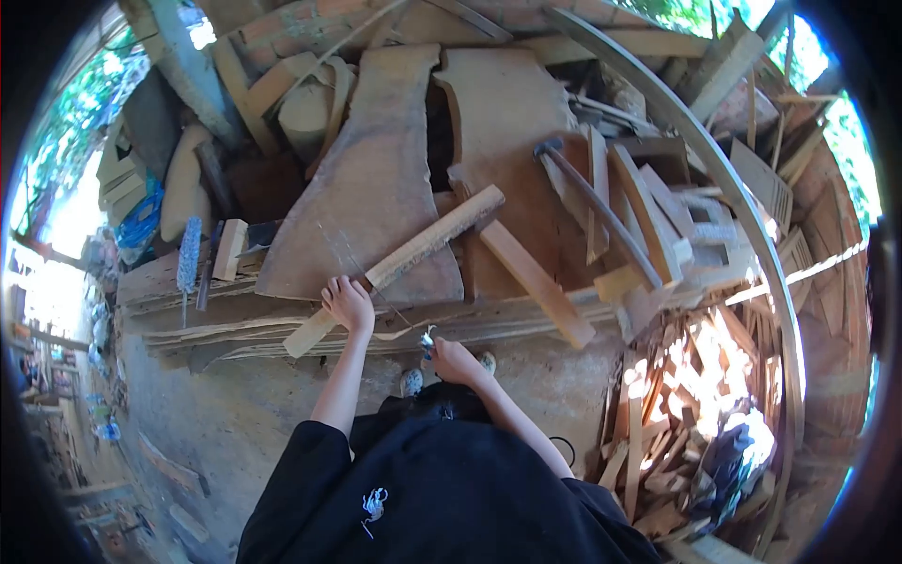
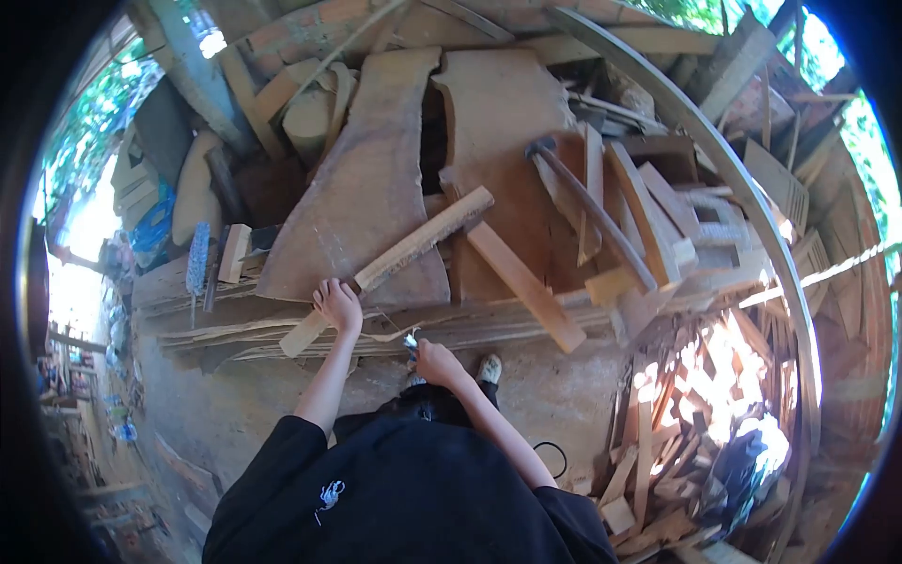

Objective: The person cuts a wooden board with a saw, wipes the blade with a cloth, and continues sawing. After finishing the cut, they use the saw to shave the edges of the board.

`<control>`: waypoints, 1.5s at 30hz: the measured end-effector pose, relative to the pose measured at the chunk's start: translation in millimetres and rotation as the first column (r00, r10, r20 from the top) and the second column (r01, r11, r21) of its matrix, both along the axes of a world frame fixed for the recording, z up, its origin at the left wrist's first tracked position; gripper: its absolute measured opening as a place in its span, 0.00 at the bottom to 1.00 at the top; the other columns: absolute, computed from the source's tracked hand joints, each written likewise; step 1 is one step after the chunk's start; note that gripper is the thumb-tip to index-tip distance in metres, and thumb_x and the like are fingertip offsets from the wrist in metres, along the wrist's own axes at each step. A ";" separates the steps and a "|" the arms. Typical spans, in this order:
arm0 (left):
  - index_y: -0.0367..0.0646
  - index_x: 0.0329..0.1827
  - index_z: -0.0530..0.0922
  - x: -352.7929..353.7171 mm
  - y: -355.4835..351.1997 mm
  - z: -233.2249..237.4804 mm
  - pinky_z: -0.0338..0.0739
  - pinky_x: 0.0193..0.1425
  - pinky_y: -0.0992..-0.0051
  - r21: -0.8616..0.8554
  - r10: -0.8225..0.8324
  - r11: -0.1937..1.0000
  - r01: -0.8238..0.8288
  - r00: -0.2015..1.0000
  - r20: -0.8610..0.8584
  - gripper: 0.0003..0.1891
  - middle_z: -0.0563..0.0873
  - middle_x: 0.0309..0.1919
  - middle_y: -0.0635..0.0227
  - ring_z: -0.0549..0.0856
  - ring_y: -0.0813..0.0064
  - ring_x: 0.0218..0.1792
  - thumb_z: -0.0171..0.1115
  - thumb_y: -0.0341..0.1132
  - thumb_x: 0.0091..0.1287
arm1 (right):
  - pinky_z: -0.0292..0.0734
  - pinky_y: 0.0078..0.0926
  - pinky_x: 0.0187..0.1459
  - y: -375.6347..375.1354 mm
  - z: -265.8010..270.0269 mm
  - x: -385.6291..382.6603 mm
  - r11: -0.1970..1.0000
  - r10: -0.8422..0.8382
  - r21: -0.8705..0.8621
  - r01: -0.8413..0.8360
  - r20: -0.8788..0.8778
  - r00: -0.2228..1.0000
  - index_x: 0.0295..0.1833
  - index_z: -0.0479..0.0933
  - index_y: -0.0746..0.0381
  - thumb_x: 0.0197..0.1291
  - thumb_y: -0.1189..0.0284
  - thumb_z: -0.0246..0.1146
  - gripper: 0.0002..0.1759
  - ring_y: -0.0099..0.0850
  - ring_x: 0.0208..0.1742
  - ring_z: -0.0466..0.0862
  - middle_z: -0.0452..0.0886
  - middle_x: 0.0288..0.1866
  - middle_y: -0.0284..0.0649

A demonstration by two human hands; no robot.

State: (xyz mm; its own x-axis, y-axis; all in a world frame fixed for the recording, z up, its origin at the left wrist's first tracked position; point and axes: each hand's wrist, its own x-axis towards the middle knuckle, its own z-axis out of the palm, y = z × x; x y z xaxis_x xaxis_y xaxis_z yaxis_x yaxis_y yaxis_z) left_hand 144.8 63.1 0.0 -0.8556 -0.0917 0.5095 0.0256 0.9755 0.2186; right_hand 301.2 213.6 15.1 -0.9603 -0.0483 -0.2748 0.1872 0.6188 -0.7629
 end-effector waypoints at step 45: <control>0.39 0.37 0.72 -60.3 -44.6 -1.5 0.69 0.49 0.65 0.208 -0.568 0.808 0.552 0.822 0.026 0.09 0.78 0.35 0.60 0.75 0.61 0.43 0.54 0.32 0.54 | 0.69 0.35 0.26 -87.5 96.2 16.1 0.870 -0.481 0.101 0.483 -0.047 0.875 0.33 0.71 0.68 0.63 0.66 0.51 0.15 0.39 0.21 0.78 0.75 0.19 0.46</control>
State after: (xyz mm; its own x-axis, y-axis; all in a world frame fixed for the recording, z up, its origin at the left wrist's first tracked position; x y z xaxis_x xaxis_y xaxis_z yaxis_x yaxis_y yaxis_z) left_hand 84.5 18.5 -1.5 -0.8251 0.3319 0.4572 0.5287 0.7389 0.4177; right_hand 317.2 126.0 111.2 -0.8618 0.4507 -0.2328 0.4689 0.5329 -0.7043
